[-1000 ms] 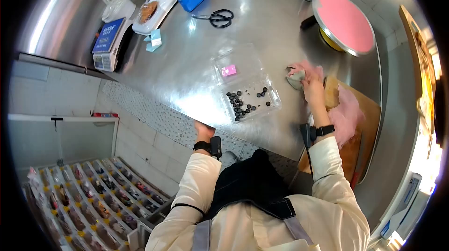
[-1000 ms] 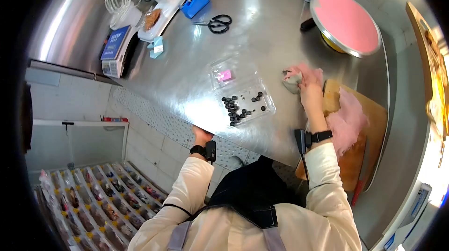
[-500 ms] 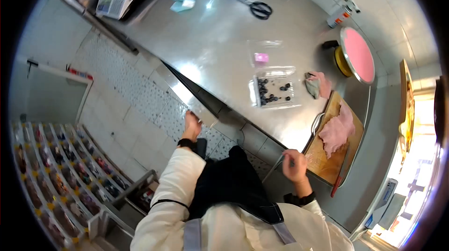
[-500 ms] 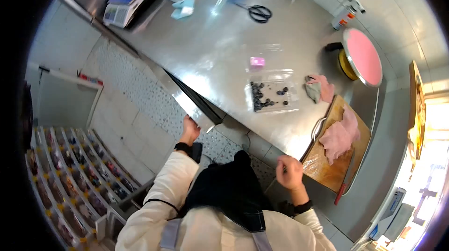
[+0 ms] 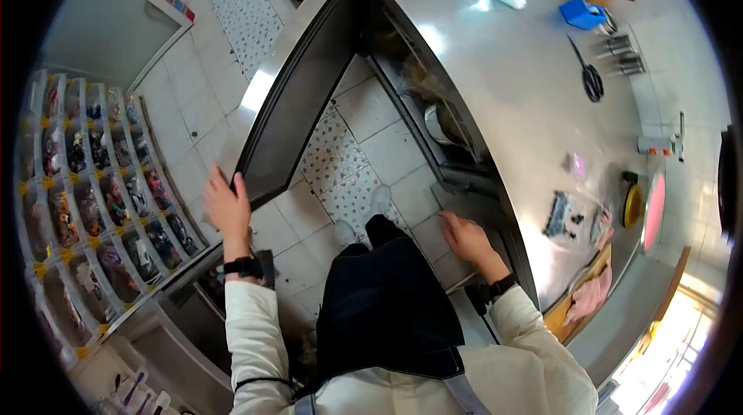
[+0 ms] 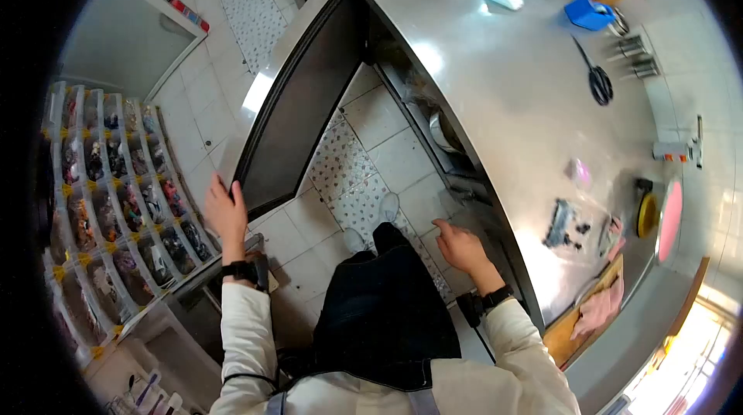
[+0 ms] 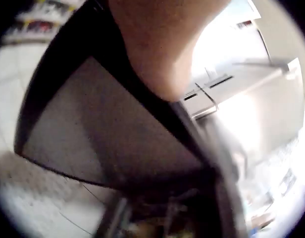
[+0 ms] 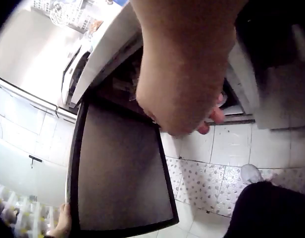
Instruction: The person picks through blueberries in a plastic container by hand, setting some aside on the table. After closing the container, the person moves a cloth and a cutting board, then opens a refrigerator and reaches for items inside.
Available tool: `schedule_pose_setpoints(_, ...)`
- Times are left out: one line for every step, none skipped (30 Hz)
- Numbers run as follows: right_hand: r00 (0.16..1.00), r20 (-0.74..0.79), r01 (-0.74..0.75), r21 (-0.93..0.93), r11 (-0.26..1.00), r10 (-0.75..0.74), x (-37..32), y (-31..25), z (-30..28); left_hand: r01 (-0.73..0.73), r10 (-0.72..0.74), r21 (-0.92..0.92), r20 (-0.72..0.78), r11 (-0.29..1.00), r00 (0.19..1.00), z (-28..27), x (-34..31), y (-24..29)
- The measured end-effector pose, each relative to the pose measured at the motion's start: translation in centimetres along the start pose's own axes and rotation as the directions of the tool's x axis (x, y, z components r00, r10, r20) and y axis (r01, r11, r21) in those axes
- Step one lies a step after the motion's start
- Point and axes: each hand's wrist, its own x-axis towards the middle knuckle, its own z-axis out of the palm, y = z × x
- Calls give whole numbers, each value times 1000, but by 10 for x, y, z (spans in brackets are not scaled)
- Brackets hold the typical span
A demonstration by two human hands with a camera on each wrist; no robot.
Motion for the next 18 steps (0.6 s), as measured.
schedule_pose_setpoints(997,73,10,-51,999,-7,26,7,4,-46,50,84,-52,995,997,-2,9,-5)
schedule_pose_setpoints(998,64,15,-61,998,-11,53,15,7,-56,66,114,-82,992,995,1,17,-8)
schedule_pose_setpoints(993,115,-23,-52,998,29,70,19,12,-78,93,150,-93,986,991,1,19,-16)
schedule_pose_setpoints(983,166,-74,-41,996,80,85,24,23,-97,113,150,-108,984,988,4,23,-28)
schedule_pose_setpoints(982,157,-100,-43,994,106,103,35,35,-114,132,140,-127,983,983,10,29,-39)
schedule_pose_setpoints(996,87,-16,-62,998,22,118,47,47,-174,212,205,-180,963,961,12,35,-47)
schedule_pose_setpoints(998,21,59,-92,994,-57,130,58,59,-232,294,265,-225,936,929,13,40,-55)
schedule_pose_setpoints(997,-26,76,-28,997,-77,146,62,65,-233,290,255,-218,938,932,16,45,-67)
schedule_pose_setpoints(997,-42,56,-38,998,-58,164,70,70,-229,285,246,-225,942,932,19,53,-81)
schedule_pose_setpoints(993,-92,78,-31,997,-80,182,79,76,-230,298,268,-246,935,923,21,62,-92)
schedule_pose_setpoints(985,-138,98,-19,995,-100,196,86,86,-233,313,295,-261,927,913,20,70,-104)
schedule_pose_setpoints(966,-227,113,-65,991,-125,211,96,95,-203,289,295,-283,934,915,21,78,-112)
schedule_pose_setpoints(961,-253,95,-76,993,-111,226,102,100,-178,267,292,-305,940,914,22,86,-122)
schedule_pose_setpoints(919,-362,126,-107,986,-157,239,107,102,-193,269,259,-303,946,914,23,98,-150)
schedule_pose_setpoints(861,-465,156,-148,976,-208,251,112,102,-206,269,224,-306,953,913,26,113,-176)
schedule_pose_setpoints(816,-533,149,-180,972,-224,263,119,105,-124,350,467,-436,876,829,23,125,-163)
schedule_pose_setpoints(796,-564,126,-200,972,-219,277,126,106,17,445,652,-536,758,717,21,131,-148)
schedule_pose_setpoints(707,-649,152,-248,957,-281,286,133,108,39,412,627,-557,778,721,21,140,-146)
